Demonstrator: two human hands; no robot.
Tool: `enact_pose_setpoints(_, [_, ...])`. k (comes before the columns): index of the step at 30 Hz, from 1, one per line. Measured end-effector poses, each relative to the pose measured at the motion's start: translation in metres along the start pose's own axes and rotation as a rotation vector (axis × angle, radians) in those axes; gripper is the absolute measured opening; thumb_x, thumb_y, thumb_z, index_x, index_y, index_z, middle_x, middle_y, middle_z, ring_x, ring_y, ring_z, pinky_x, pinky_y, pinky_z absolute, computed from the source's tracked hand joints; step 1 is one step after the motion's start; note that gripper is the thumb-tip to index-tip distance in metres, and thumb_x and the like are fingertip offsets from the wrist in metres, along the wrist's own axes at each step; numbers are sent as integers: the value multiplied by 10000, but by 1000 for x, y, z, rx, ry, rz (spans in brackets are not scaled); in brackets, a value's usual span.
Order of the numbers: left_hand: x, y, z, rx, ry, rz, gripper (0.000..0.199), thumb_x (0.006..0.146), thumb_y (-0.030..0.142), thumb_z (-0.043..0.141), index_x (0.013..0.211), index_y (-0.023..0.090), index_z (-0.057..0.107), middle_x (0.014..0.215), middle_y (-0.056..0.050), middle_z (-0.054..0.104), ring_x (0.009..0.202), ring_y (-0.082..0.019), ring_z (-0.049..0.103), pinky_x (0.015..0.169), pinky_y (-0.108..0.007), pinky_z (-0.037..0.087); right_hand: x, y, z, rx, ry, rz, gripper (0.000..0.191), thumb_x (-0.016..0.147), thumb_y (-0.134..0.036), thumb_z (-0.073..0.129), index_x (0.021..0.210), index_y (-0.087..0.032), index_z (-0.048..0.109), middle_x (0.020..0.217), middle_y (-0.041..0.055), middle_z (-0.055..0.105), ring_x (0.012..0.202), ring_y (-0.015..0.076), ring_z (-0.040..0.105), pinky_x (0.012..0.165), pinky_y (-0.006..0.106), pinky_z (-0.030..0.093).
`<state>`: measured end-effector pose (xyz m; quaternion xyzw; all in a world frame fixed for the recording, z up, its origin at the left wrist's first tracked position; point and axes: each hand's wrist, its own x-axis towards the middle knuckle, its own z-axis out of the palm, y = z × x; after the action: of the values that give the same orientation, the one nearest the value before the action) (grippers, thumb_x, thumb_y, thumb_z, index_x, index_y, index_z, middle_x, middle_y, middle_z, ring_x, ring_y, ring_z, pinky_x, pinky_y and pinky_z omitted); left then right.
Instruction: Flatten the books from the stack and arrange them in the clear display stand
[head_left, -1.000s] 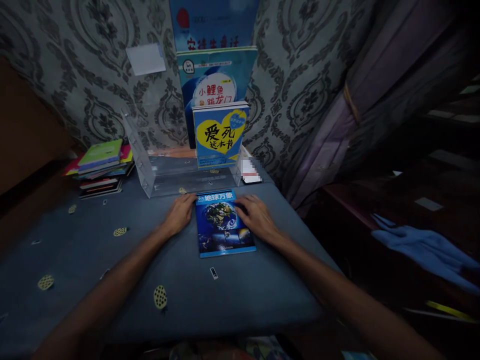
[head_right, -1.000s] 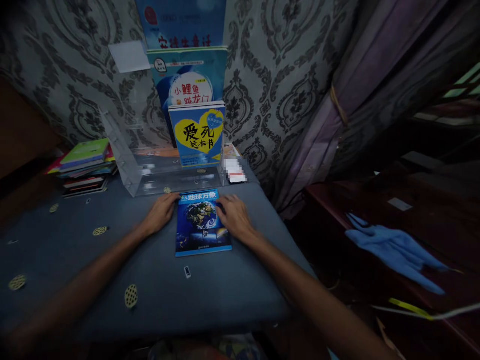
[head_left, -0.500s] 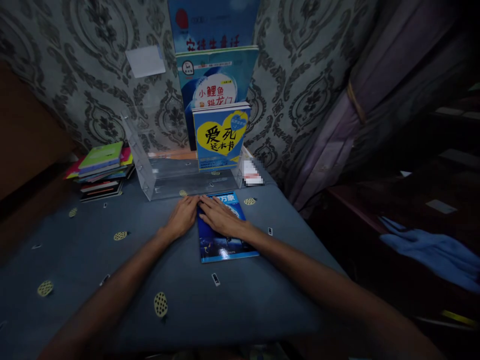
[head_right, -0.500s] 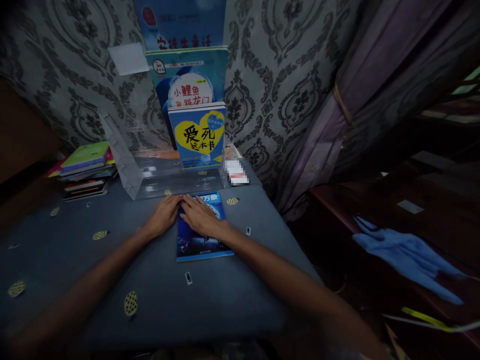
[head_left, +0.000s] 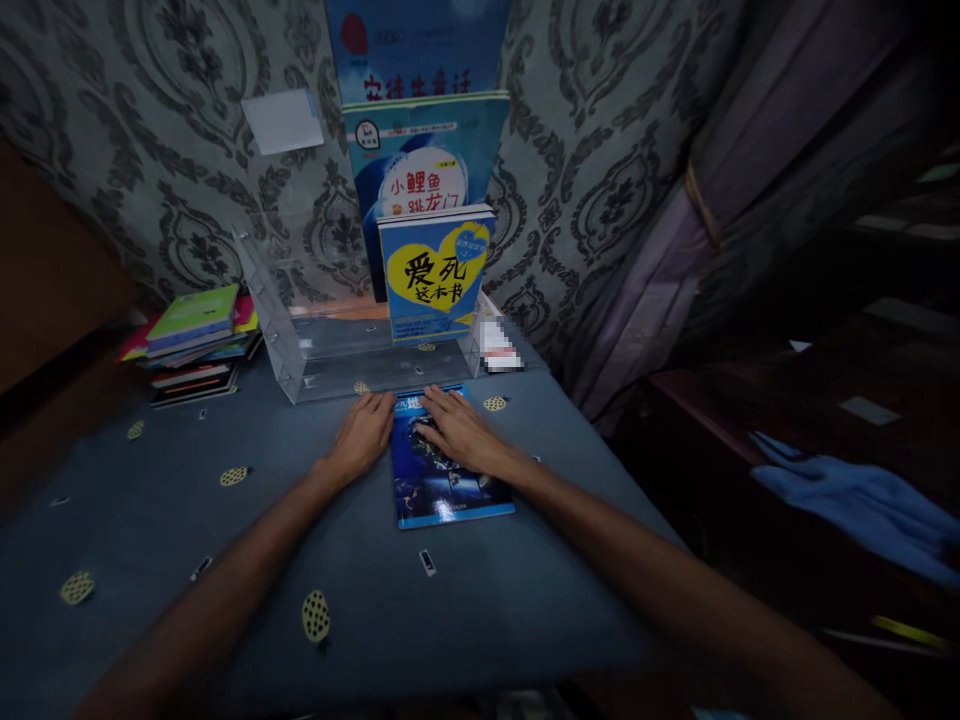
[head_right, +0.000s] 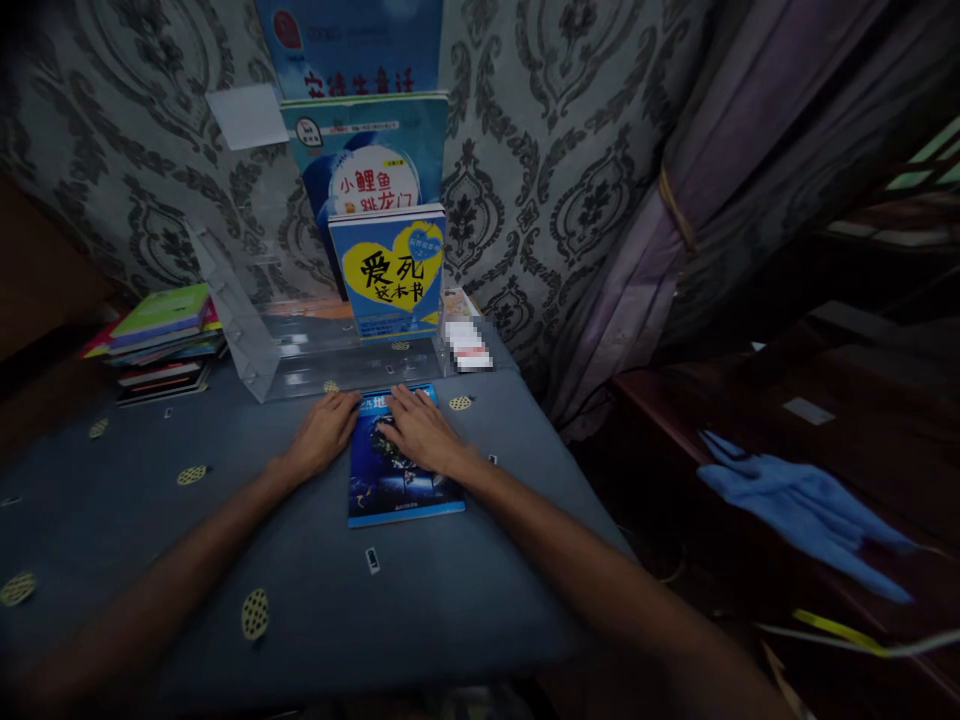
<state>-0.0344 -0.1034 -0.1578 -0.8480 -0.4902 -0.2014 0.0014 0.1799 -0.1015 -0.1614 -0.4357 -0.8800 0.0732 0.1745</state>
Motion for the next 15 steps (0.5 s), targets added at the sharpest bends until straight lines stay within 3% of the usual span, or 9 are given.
enact_pose_setpoints(9, [-1, 1, -1, 26, -10, -11, 255, 1010, 212, 397, 1154, 167, 603, 1111, -129, 669, 1067, -277, 581, 981, -440, 465, -17, 31, 0, 16, 120, 101, 487, 1021, -390, 440, 1404, -113, 559, 1508, 203, 508, 1447, 321, 426, 1191, 543, 349])
enact_pose_setpoints(15, [-1, 0, 0, 67, -7, 11, 271, 1018, 215, 380, 1156, 157, 605, 1123, -131, 680, 1066, -267, 595, 986, -425, 475, -17, 38, 4, 66, 145, 113, 469, 1019, -397, 446, 1389, -138, 574, 1503, 179, 524, 1443, 304, 436, 1189, 529, 353])
